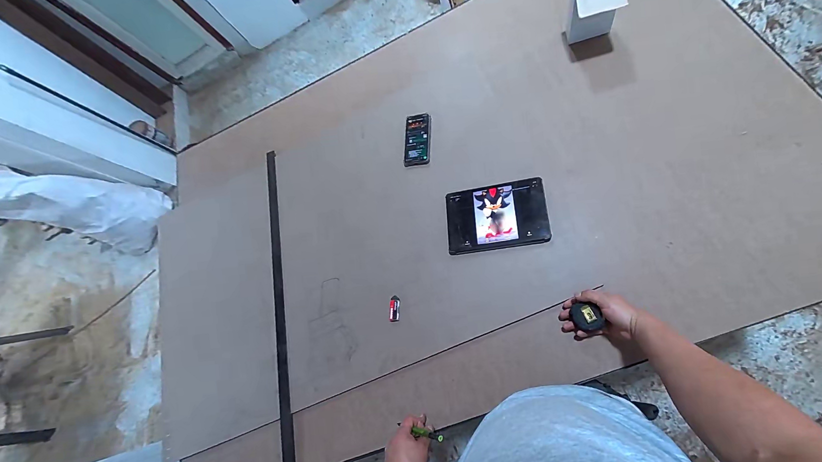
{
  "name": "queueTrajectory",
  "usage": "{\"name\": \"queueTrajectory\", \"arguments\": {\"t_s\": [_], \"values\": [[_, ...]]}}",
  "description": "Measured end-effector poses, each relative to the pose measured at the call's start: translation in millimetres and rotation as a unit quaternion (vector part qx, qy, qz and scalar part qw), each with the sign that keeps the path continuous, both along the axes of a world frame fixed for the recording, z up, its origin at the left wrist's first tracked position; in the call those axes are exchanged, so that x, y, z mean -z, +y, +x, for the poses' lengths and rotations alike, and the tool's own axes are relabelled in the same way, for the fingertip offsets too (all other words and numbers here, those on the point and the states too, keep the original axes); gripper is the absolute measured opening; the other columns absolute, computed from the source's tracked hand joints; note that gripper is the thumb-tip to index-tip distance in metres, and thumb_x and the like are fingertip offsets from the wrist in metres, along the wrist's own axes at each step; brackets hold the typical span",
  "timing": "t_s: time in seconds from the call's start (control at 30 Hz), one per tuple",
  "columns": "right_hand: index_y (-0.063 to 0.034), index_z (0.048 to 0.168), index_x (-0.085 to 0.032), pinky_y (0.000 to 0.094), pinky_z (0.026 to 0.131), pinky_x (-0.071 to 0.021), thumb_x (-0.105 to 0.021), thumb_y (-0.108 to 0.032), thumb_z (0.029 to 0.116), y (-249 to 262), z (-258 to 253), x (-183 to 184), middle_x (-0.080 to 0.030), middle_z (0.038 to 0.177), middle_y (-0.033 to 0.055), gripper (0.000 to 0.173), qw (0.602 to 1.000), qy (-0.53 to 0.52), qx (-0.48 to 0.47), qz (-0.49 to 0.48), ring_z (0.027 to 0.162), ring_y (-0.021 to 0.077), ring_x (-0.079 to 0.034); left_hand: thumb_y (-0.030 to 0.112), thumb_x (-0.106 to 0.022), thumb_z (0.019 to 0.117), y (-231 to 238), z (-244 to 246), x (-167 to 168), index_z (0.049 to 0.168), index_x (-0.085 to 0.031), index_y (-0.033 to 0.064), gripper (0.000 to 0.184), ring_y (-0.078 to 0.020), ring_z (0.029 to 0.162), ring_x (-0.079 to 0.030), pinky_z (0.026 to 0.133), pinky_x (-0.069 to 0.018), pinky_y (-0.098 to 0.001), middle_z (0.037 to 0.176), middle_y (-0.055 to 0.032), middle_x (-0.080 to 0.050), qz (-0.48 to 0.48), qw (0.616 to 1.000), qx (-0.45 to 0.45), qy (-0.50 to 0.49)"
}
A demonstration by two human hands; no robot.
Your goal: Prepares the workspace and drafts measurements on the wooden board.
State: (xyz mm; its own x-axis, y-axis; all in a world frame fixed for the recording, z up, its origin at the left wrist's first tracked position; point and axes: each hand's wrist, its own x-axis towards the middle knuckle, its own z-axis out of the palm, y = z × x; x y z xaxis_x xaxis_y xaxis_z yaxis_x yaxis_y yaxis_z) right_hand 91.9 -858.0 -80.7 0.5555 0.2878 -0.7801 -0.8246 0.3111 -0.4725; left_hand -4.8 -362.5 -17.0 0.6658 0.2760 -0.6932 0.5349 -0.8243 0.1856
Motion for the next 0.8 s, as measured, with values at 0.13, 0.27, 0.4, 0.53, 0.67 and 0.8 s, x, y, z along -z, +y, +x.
{"name": "queueTrajectory", "arguments": {"t_s": [0.13, 0.27, 0.4, 0.53, 0.67, 0.8], "values": [[-0.0074, 0.128, -0.063, 0.0505, 0.086, -0.0602, -0.035, -0.041, 0.1089, 0, 1, -2, -0.074, 0.117, 0.0161, 0.048, 1.000, 0.003, 0.001, -0.005, 0.103, 0.0337, -0.073, 0.026, -0.068, 0.0965, 1, 2, 1, 0.112, -0.068, 0.0147, 0.019, -0.0173, 0.101, -0.073, 0.093, -0.0575, -0.0474, 0.109, -0.0005, -0.076, -0.005, 1.000, -0.009, 0.000], [-0.0075, 0.128, -0.064, 0.0505, 0.087, -0.0602, -0.035, -0.042, 0.1088, 1, 1, 0, -0.074, 0.117, 0.0164, 0.048, 1.000, 0.006, 0.006, -0.001, 0.104, 0.0339, -0.073, 0.025, -0.068, 0.0956, 2, 5, 0, 0.111, -0.068, 0.0157, 0.018, -0.0159, 0.100, -0.073, 0.093, -0.0582, -0.0467, 0.109, 0.0011, -0.076, -0.009, 1.000, -0.009, 0.001], [-0.0071, 0.127, -0.064, 0.0498, 0.086, -0.0606, -0.036, -0.043, 0.1084, 3, 2, -3, -0.075, 0.116, 0.0158, 0.049, 1.000, 0.013, 0.015, -0.010, 0.102, 0.0331, -0.074, 0.024, -0.069, 0.0949, 3, 8, -1, 0.110, -0.068, 0.0148, 0.017, -0.0154, 0.101, -0.073, 0.092, -0.0589, -0.0465, 0.109, 0.0015, -0.077, -0.018, 1.000, -0.010, 0.002], [-0.0068, 0.126, -0.062, 0.0439, 0.080, -0.0600, -0.055, -0.034, 0.1039, 30, -5, -25, -0.074, 0.111, 0.0127, 0.035, 0.994, -0.066, 0.001, -0.084, 0.094, 0.0265, -0.073, 0.029, -0.070, 0.0965, -20, 19, -22, 0.109, -0.067, 0.0108, 0.023, -0.0161, 0.102, -0.072, 0.093, -0.0575, -0.0446, 0.114, -0.0014, -0.075, -0.084, 0.996, -0.003, -0.025], [-0.0088, 0.130, -0.055, 0.0436, 0.080, -0.0610, -0.074, -0.018, 0.0891, 70, -26, -53, -0.071, 0.108, 0.0133, 0.046, 0.980, -0.120, -0.129, -0.091, 0.090, 0.0259, -0.071, 0.031, -0.069, 0.0974, -61, 34, -36, 0.109, -0.070, 0.0146, 0.021, -0.0098, 0.100, -0.072, 0.092, -0.0594, -0.0385, 0.112, 0.0034, -0.076, -0.151, 0.987, 0.027, -0.057], [-0.0123, 0.117, -0.063, 0.0435, 0.079, -0.0593, -0.080, -0.044, 0.0832, 96, -20, -75, -0.071, 0.094, 0.0070, 0.050, 0.926, -0.164, -0.288, -0.182, 0.084, 0.0191, -0.070, 0.034, -0.067, 0.0979, -103, 60, -46, 0.113, -0.073, 0.0193, 0.022, -0.0066, 0.094, -0.071, 0.086, -0.0600, -0.0330, 0.107, 0.0057, -0.075, -0.214, 0.971, 0.075, -0.072]]}}
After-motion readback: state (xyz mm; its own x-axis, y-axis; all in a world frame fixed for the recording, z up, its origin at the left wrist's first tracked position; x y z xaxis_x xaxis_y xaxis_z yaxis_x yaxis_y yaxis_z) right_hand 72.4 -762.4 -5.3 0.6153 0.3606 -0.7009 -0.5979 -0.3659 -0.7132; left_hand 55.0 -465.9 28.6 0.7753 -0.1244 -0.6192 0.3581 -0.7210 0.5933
